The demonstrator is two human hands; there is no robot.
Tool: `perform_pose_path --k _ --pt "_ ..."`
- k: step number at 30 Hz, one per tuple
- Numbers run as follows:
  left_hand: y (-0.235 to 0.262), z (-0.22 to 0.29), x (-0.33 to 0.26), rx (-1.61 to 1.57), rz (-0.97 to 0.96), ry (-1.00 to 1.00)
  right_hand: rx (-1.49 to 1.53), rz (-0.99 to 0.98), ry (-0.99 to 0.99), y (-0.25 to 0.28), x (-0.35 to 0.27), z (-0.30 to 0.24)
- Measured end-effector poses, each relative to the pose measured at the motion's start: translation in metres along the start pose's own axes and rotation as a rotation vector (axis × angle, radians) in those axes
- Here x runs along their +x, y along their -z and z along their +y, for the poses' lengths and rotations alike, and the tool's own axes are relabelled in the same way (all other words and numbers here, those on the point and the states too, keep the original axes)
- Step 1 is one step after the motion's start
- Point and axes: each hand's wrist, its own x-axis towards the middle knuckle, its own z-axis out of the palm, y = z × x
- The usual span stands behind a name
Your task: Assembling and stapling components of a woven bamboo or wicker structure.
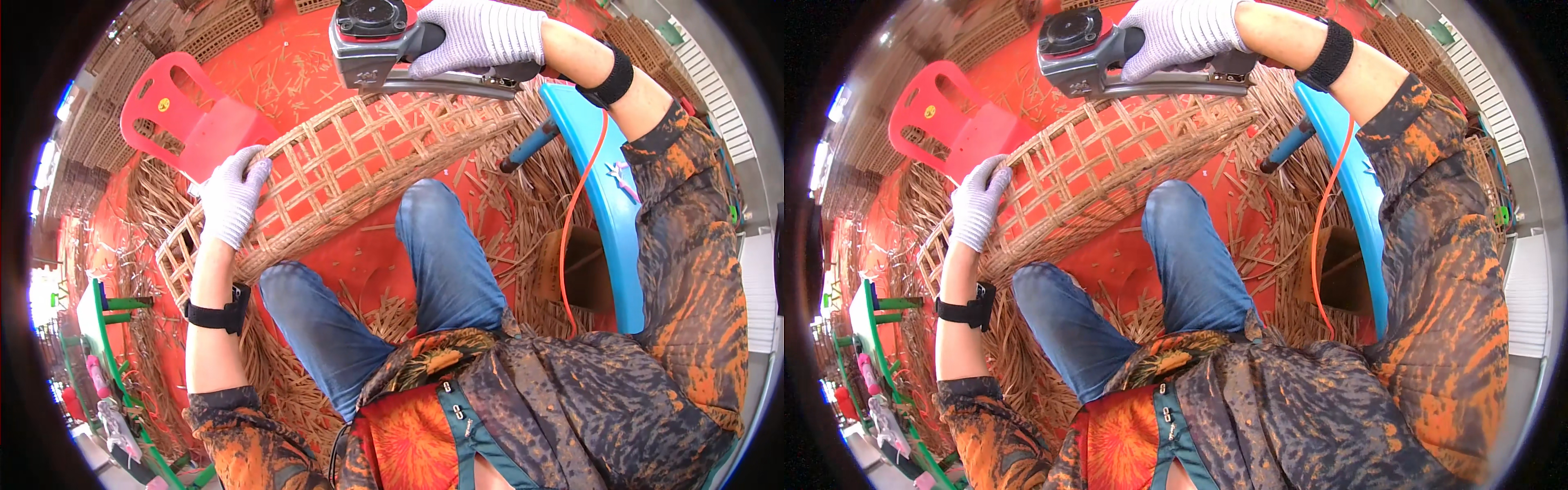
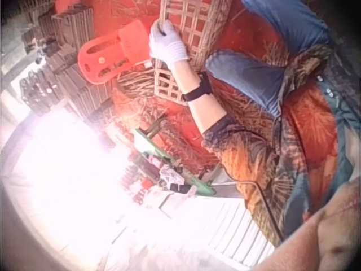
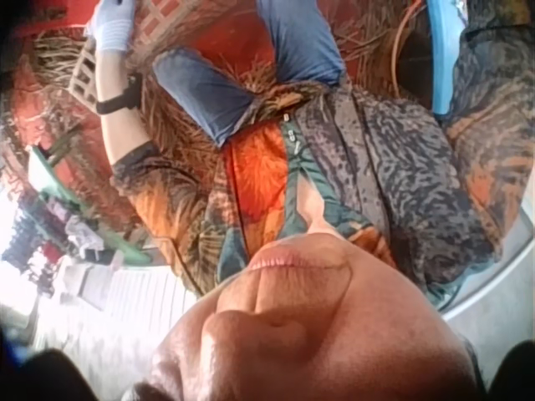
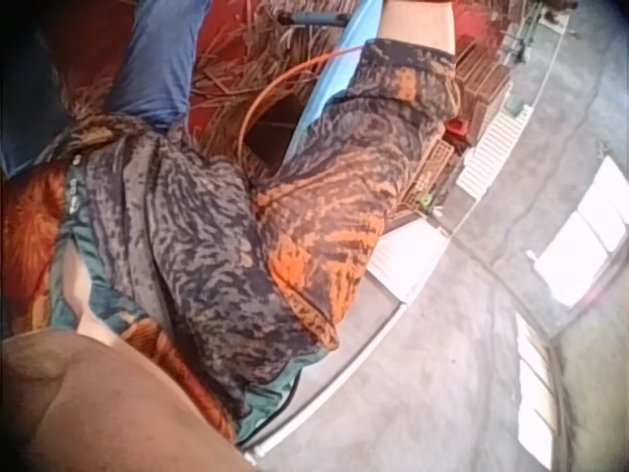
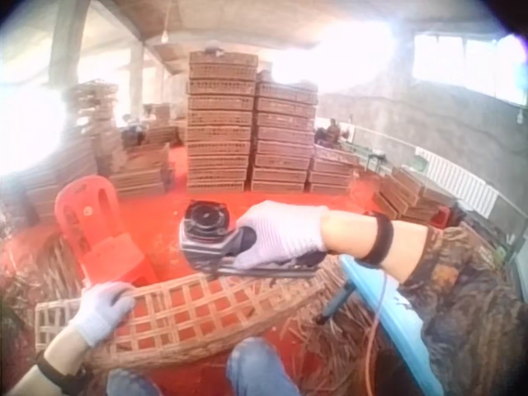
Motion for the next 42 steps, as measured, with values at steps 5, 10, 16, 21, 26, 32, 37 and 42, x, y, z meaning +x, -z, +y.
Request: perform_pose_path --k 5,10,16,21,26,32,37,42 --pt "-0.002 -0.003 -0.001 -0.003 0.026 -0.036 -0.033 -0.059 -0.022 0.005 0.007 -0.024" --pt "-0.001 -0.002 -0.001 0.010 0.045 -0.045 -0.041 -0.125 0.117 0.006 0.026 -0.038" --pt "-0.003 0.000 0.002 0.056 0.002 -0.026 -0.074 -0.168 0.121 -0.001 0.040 -0.046" --pt "-0.008 -0.002 0.002 0.055 0.089 -0.077 -0.077 -0.073 0.268 -0.009 0.051 -0.029" --pt "-0.006 0.003 -0.002 0.032 0.076 -0.077 -0.065 -0.159 0.224 -0.003 0.046 -0.030" --pt "-0.007 0.003 0.000 0.066 0.070 -0.046 -0.137 -0.086 0.292 -0.012 0.050 -0.027" --pt "-0.005 0.004 0.000 0.052 0.026 -0.016 -0.081 -0.103 0.255 -0.015 0.054 -0.025" --pt "-0.005 0.007 -0.001 0.067 0.038 -0.023 -0.104 -0.053 0.252 -0.016 0.052 -0.025"
